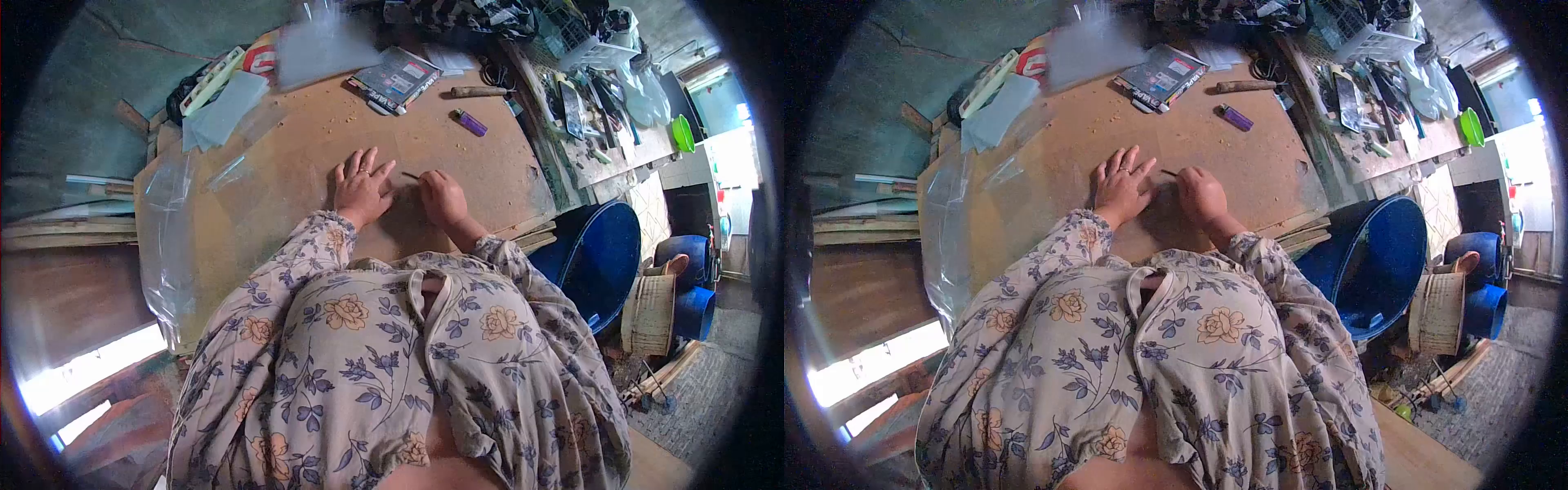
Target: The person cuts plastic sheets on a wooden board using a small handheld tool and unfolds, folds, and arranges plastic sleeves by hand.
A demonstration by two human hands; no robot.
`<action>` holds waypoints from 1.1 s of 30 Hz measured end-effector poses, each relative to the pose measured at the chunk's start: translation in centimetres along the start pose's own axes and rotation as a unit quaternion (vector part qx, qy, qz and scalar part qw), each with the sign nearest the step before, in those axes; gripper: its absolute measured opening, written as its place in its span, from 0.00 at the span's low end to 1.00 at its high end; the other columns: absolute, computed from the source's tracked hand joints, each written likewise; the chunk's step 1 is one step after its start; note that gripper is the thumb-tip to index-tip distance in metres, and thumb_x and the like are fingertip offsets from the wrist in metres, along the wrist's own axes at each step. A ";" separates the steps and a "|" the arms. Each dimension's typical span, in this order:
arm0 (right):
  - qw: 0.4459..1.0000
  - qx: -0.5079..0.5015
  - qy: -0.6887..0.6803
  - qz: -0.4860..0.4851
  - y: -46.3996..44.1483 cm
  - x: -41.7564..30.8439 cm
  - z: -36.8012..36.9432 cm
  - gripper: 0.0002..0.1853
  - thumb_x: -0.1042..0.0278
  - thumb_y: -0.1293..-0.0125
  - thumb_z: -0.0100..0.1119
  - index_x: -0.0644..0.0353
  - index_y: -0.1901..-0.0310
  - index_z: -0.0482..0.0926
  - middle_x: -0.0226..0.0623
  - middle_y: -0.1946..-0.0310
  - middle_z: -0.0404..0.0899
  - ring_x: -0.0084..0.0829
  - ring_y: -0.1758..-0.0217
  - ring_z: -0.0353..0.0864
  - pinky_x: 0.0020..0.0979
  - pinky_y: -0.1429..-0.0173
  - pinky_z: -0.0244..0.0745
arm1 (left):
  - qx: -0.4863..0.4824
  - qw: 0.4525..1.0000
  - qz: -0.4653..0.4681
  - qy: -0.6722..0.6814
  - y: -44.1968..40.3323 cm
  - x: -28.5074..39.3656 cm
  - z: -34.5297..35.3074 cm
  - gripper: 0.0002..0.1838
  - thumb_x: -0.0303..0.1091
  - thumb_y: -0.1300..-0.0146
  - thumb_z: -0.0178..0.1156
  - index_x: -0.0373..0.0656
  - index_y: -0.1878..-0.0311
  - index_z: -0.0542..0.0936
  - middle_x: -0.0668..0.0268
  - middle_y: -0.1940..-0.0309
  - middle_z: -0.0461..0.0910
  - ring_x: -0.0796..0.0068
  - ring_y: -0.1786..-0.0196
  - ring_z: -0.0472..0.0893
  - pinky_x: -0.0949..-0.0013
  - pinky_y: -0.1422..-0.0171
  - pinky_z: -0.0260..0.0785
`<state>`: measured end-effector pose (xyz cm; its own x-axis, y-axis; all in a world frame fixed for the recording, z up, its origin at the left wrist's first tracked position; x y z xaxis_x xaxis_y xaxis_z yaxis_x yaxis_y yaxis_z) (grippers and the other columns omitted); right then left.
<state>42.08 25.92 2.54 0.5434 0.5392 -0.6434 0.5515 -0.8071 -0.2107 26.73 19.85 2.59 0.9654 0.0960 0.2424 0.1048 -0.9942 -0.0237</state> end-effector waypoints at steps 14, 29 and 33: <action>0.972 0.196 0.034 0.128 1.3 5.3 -4.7 0.06 0.68 0.40 0.49 0.60 0.67 0.72 0.45 0.70 0.73 0.47 0.65 0.73 0.39 0.61 0.68 | 0.084 0.996 0.030 -0.012 0.9 0.3 -0.4 0.31 0.50 0.49 0.52 0.58 0.39 0.62 0.59 0.35 0.50 0.57 0.34 0.50 0.44 0.37 0.40; 0.979 0.166 0.042 0.108 0.9 5.6 -3.8 0.06 0.66 0.40 0.48 0.58 0.67 0.72 0.46 0.70 0.74 0.47 0.64 0.73 0.41 0.61 0.68 | 0.020 0.995 0.097 0.011 2.1 1.5 -1.4 0.29 0.50 0.49 0.54 0.55 0.43 0.67 0.58 0.35 0.49 0.58 0.32 0.48 0.42 0.36 0.38; 0.975 0.163 0.045 0.141 1.0 4.7 -4.2 0.07 0.65 0.39 0.46 0.58 0.64 0.72 0.46 0.69 0.74 0.47 0.64 0.73 0.41 0.62 0.68 | 0.034 0.998 0.005 0.045 5.9 -1.8 -2.9 0.33 0.48 0.48 0.54 0.51 0.38 0.59 0.56 0.34 0.48 0.57 0.33 0.49 0.43 0.36 0.38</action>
Point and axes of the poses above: each hand's wrist, its own y-axis away from the middle knuckle, its own z-axis out of the palm, x = y × z, the point moved 4 cm from there along -y, towards the middle knuckle
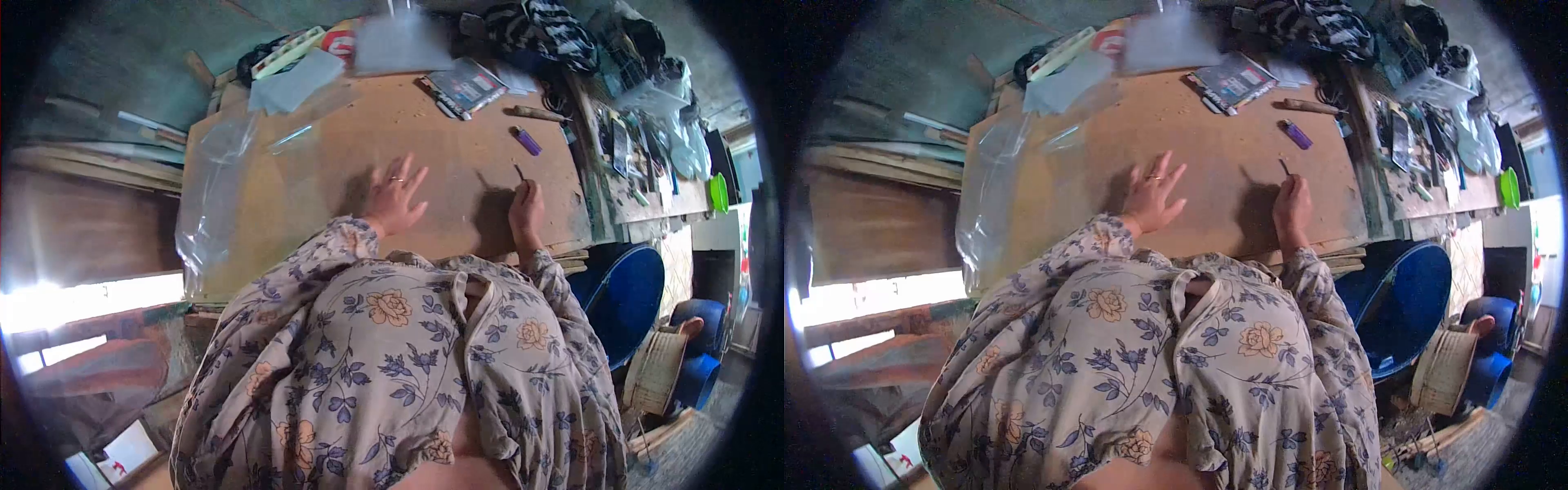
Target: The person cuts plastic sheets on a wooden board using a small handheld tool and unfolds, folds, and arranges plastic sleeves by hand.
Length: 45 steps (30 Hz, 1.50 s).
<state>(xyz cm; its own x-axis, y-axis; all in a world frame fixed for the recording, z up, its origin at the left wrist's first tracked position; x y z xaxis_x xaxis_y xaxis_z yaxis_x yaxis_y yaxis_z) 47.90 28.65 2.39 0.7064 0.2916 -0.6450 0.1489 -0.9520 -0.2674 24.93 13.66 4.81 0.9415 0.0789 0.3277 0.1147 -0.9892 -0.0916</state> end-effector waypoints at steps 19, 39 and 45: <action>0.979 -0.077 -0.086 -0.168 9.4 -10.2 5.6 0.10 0.71 0.37 0.44 0.62 0.56 0.70 0.47 0.60 0.74 0.47 0.55 0.73 0.38 0.52 0.68 | -0.076 0.975 -0.189 -0.091 13.1 -8.3 -3.5 0.37 0.55 0.45 0.48 0.45 0.36 0.55 0.54 0.34 0.45 0.50 0.33 0.45 0.45 0.36 0.40; 0.993 -0.046 -0.056 -0.091 9.9 -11.6 5.4 0.08 0.69 0.37 0.44 0.58 0.59 0.71 0.46 0.64 0.75 0.47 0.59 0.74 0.39 0.56 0.68 | -0.041 0.999 -0.025 -0.009 6.4 -9.0 -3.8 0.30 0.50 0.44 0.49 0.44 0.41 0.63 0.56 0.37 0.54 0.56 0.33 0.50 0.47 0.34 0.38; 0.993 -0.072 -0.022 -0.086 10.0 -11.1 5.7 0.08 0.69 0.37 0.44 0.59 0.59 0.71 0.45 0.63 0.75 0.46 0.57 0.73 0.39 0.53 0.68 | -0.069 0.997 0.044 -0.010 10.0 -12.0 -4.5 0.23 0.45 0.44 0.50 0.44 0.47 0.68 0.60 0.37 0.56 0.56 0.33 0.51 0.46 0.34 0.40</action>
Point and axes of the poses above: each hand's wrist, its own y-axis away from the middle knuckle, its own z-axis out of the palm, x = y × z, the point moved 4 cm from there along -y, towards the middle knuckle
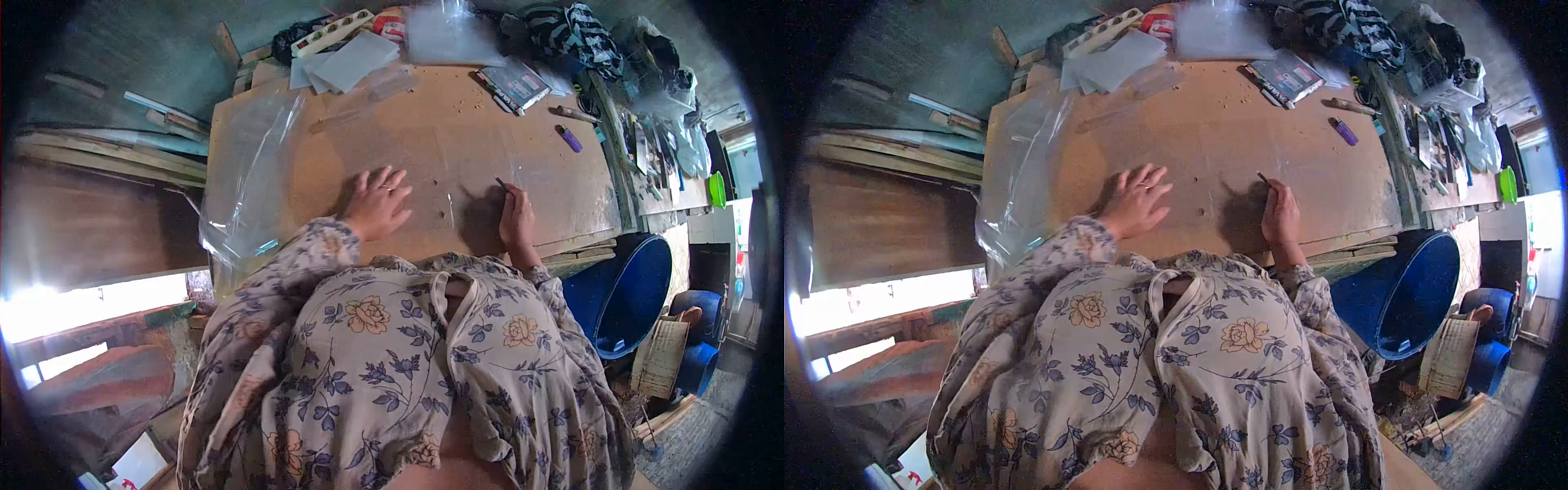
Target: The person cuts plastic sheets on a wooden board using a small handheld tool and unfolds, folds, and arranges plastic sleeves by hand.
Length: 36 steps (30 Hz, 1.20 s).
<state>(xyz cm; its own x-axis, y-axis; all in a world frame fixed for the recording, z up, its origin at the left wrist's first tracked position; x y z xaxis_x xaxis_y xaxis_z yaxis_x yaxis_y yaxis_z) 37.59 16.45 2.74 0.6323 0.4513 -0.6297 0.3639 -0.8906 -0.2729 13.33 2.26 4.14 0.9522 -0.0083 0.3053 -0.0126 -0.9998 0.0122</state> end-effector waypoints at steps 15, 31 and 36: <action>0.999 0.008 -0.002 -0.044 -0.2 -0.4 0.4 0.11 0.70 0.37 0.42 0.61 0.56 0.71 0.47 0.60 0.75 0.47 0.55 0.73 0.39 0.52 0.66 | 0.172 0.977 -0.124 -0.022 4.7 -4.9 -3.6 0.14 0.38 0.48 0.55 0.46 0.58 0.74 0.64 0.51 0.72 0.59 0.42 0.64 0.54 0.39 0.50; 0.999 -0.029 0.013 -0.009 -0.1 0.0 0.9 0.12 0.67 0.35 0.41 0.60 0.55 0.71 0.45 0.59 0.74 0.45 0.54 0.72 0.39 0.50 0.65 | 0.052 0.992 -0.095 -0.066 3.9 -9.7 -2.7 0.22 0.49 0.47 0.54 0.62 0.46 0.73 0.61 0.36 0.54 0.55 0.33 0.48 0.47 0.35 0.38; 0.999 -0.019 0.020 -0.025 -0.1 0.0 0.8 0.12 0.66 0.35 0.41 0.60 0.55 0.71 0.45 0.59 0.74 0.46 0.54 0.72 0.39 0.51 0.66 | 0.049 0.994 -0.083 -0.061 3.6 -10.3 -2.5 0.22 0.48 0.46 0.53 0.61 0.46 0.72 0.59 0.36 0.53 0.54 0.33 0.48 0.49 0.35 0.39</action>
Point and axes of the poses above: each hand's wrist, its own y-axis away from the middle knuckle, its own z-axis out of the palm, x = y × z, the point moved 4 cm from there along -y, towards the middle knuckle
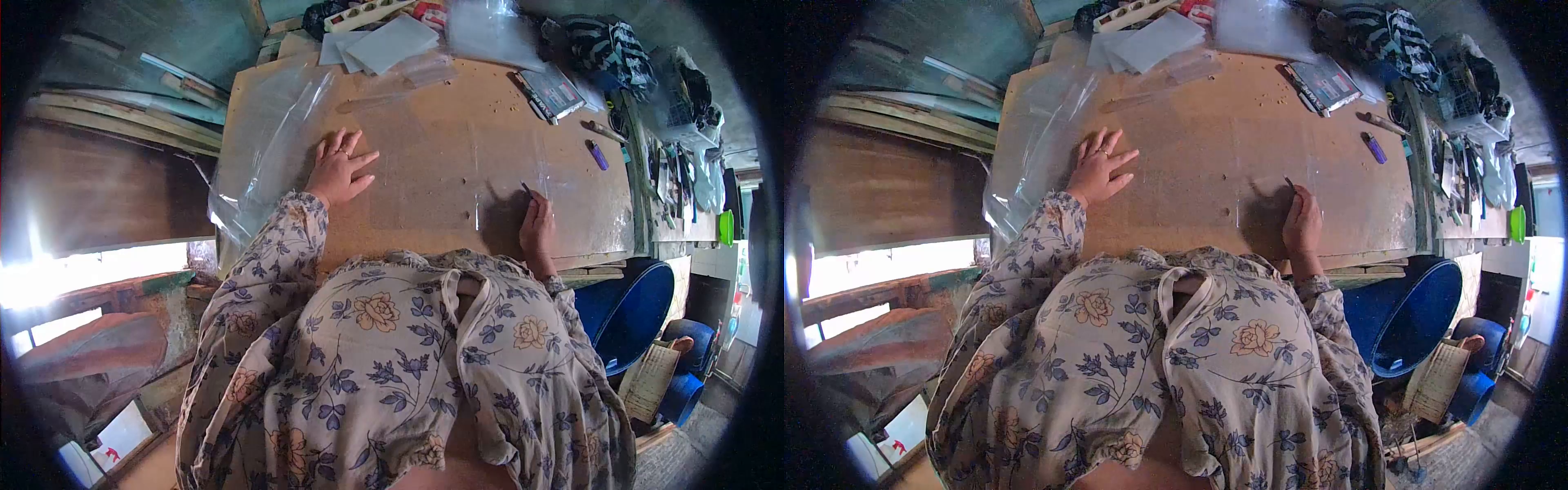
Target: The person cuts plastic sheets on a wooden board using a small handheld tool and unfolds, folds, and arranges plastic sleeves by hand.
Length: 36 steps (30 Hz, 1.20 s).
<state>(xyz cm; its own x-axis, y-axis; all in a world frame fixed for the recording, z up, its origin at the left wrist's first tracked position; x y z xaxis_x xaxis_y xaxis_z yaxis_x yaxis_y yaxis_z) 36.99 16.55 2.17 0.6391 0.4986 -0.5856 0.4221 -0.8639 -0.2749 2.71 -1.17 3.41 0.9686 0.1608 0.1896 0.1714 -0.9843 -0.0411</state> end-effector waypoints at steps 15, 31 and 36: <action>1.000 0.013 0.006 0.005 0.2 -0.4 -0.1 0.11 0.68 0.36 0.42 0.59 0.56 0.71 0.46 0.60 0.74 0.45 0.54 0.72 0.39 0.52 0.66 | 0.008 1.000 -0.008 0.013 0.3 0.4 0.2 0.23 0.48 0.47 0.53 0.62 0.45 0.72 0.61 0.36 0.54 0.58 0.33 0.50 0.51 0.35 0.40; 0.941 -0.279 -0.072 -0.176 -3.7 -16.9 12.5 0.09 0.65 0.40 0.46 0.61 0.66 0.71 0.47 0.66 0.73 0.49 0.62 0.73 0.44 0.58 0.69 | 0.014 0.999 -0.034 0.005 0.2 0.7 -0.7 0.24 0.45 0.51 0.58 0.66 0.47 0.72 0.65 0.36 0.56 0.61 0.34 0.52 0.54 0.35 0.43; 0.930 -0.274 -0.061 -0.237 -3.5 -17.3 12.1 0.08 0.66 0.40 0.46 0.60 0.67 0.72 0.45 0.67 0.73 0.45 0.60 0.73 0.41 0.56 0.70 | 0.027 0.999 -0.029 0.020 0.4 0.6 -0.6 0.24 0.45 0.53 0.59 0.65 0.48 0.73 0.66 0.37 0.57 0.61 0.34 0.53 0.54 0.35 0.43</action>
<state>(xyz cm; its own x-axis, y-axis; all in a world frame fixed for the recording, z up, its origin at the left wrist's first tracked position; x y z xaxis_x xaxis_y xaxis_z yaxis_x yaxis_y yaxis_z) 16.66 10.06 4.04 0.2347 0.7735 -0.5888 0.9237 -0.3661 -0.1128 3.26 -1.47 4.08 0.9491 0.2130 0.2320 0.2372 -0.9680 -0.0816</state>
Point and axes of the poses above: each hand's wrist, its own y-axis away from the middle knuckle, its own z-axis out of the palm, x = y × z, the point moved 4 cm from there along -y, towards the middle knuckle
